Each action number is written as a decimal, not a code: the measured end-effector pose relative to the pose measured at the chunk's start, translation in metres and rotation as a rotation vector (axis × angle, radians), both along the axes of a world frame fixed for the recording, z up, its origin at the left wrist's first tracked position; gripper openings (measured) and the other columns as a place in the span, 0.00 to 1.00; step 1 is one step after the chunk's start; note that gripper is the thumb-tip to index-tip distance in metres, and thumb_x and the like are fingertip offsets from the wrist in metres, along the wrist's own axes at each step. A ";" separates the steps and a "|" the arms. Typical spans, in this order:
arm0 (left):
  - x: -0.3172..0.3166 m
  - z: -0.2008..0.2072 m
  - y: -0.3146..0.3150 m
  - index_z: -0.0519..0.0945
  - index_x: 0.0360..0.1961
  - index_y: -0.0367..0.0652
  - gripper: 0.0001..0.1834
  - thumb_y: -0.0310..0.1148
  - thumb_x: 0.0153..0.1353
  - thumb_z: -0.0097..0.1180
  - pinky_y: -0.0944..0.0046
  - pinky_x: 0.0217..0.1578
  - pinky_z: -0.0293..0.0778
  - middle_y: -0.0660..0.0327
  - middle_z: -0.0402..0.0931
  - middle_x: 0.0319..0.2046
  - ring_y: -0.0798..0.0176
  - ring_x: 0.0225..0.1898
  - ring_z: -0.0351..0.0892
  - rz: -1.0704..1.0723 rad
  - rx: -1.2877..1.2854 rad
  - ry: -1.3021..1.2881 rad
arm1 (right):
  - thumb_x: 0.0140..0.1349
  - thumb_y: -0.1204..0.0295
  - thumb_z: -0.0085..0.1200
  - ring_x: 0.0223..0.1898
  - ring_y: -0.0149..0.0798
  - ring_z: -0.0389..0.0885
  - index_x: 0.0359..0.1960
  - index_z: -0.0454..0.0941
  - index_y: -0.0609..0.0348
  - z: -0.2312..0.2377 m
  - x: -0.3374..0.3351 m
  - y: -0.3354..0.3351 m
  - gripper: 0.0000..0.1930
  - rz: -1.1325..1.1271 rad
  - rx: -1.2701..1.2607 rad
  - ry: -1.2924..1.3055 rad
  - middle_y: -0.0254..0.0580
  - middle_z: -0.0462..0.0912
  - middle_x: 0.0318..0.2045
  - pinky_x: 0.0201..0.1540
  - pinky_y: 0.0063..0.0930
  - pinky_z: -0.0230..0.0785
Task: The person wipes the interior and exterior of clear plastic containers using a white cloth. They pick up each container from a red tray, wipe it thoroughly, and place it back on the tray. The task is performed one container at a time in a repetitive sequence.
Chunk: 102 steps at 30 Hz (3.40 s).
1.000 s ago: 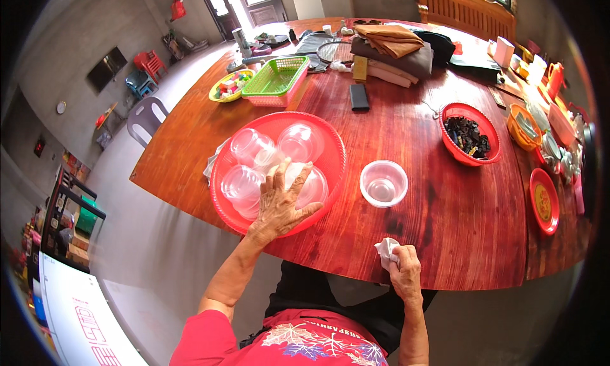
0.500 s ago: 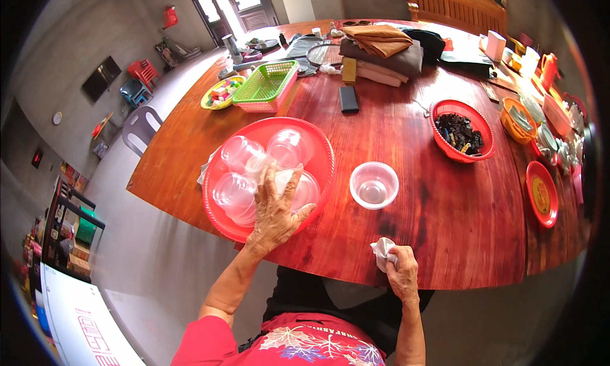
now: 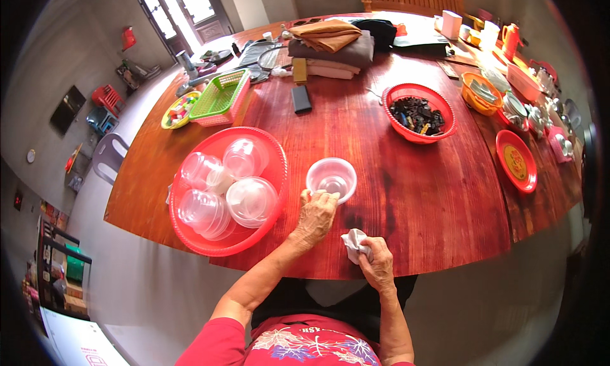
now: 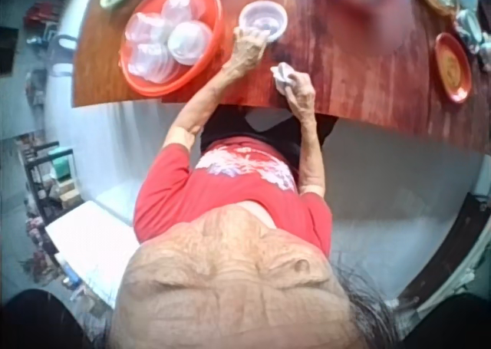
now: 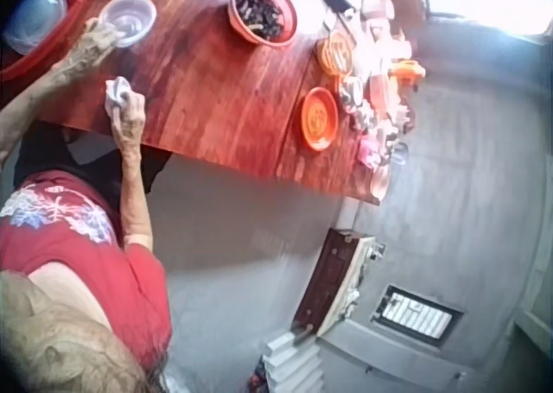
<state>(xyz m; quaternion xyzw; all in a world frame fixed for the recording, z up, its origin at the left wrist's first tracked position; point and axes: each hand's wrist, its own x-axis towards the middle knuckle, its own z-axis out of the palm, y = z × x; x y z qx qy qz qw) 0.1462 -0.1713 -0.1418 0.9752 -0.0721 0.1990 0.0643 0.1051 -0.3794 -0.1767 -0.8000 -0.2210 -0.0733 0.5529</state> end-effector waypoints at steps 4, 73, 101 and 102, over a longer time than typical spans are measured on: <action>0.005 -0.007 0.006 0.79 0.39 0.48 0.07 0.34 0.61 0.56 0.50 0.55 0.56 0.62 0.80 0.32 0.62 0.39 0.79 -0.033 -0.106 -0.007 | 0.48 0.83 0.55 0.39 0.50 0.79 0.40 0.74 0.59 0.000 0.000 -0.001 0.16 -0.015 -0.016 -0.019 0.47 0.76 0.36 0.42 0.37 0.73; -0.123 0.003 -0.033 0.59 0.64 0.41 0.27 0.21 0.64 0.47 0.66 0.58 0.64 0.62 0.66 0.55 0.67 0.57 0.66 -0.368 -1.586 0.562 | 0.52 0.76 0.59 0.53 0.51 0.74 0.45 0.74 0.62 0.055 -0.044 0.041 0.18 0.070 -0.124 -0.416 0.50 0.75 0.49 0.55 0.43 0.62; -0.130 -0.008 -0.017 0.65 0.64 0.39 0.28 0.20 0.63 0.53 0.63 0.58 0.67 0.62 0.71 0.56 0.68 0.58 0.69 -0.549 -2.098 0.523 | 0.55 0.80 0.52 0.51 0.53 0.75 0.47 0.74 0.63 0.064 -0.034 0.048 0.16 0.043 0.050 -0.439 0.51 0.77 0.48 0.55 0.44 0.64; -0.129 -0.001 -0.019 0.63 0.65 0.39 0.29 0.20 0.63 0.53 0.62 0.58 0.67 0.61 0.70 0.57 0.67 0.58 0.69 -0.497 -2.098 0.536 | 0.56 0.80 0.51 0.50 0.54 0.75 0.47 0.74 0.64 0.066 -0.031 0.049 0.16 0.032 0.111 -0.374 0.52 0.77 0.47 0.55 0.44 0.65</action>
